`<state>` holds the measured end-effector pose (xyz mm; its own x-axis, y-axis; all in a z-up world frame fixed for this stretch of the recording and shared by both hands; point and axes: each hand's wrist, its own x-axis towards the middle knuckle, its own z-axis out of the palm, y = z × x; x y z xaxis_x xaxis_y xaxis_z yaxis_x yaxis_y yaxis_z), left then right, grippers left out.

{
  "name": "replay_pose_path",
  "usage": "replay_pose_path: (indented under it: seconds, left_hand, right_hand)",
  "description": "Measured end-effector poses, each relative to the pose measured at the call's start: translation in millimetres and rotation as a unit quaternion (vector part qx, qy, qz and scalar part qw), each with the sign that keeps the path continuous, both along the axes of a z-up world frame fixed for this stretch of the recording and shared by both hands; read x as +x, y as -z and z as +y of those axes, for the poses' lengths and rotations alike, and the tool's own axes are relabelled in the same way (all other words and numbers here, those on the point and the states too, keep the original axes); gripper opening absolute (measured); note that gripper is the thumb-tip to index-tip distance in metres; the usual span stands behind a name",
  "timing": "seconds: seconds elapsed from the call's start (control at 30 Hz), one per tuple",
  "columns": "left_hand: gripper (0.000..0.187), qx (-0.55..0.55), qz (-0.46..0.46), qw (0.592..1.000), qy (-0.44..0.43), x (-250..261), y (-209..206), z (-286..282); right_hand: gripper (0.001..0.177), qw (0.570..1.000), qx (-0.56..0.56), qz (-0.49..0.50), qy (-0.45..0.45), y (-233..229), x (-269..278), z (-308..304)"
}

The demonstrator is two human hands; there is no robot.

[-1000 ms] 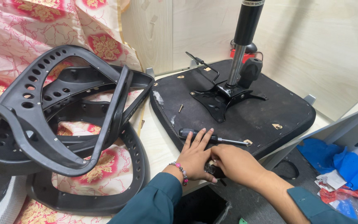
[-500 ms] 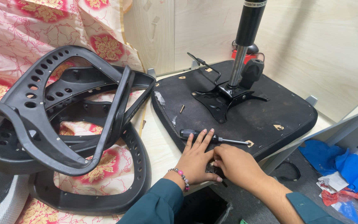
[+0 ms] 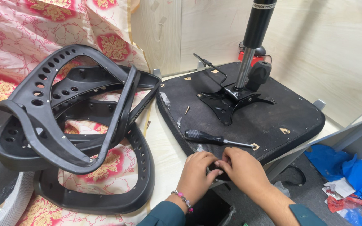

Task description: The person uses a screwdriver to tighten screws into the base of an office chair. They repeatedly position and turn the screwdriver to secure the screws in place.

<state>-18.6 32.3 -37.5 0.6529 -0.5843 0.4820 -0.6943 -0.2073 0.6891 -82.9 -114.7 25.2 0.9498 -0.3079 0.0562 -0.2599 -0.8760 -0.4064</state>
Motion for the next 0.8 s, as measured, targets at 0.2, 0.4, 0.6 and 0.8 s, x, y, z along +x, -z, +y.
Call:
replay_pose_path:
  seconds: [0.2,0.4,0.6,0.8]
  left_hand:
    - [0.018,-0.004,0.014,1.0,-0.01,0,-4,-3]
    - [0.014,0.011,0.019,0.999,-0.038,0,-6,-11]
    - [0.011,0.062,0.007,0.995,-0.076,3,-8,-25]
    - [0.012,0.053,-0.029,0.995,-0.083,0,-7,-28]
  right_hand:
    - [0.014,0.994,0.027,-0.071,-0.073,10,-4,-7]
    - [0.025,0.984,0.14,-0.103,-0.023,11,-17,-1]
    - [0.022,0.99,0.089,-0.108,0.015,17,-13,-1]
    - [0.018,0.977,0.135,-0.158,-0.047,23,-19,-17]
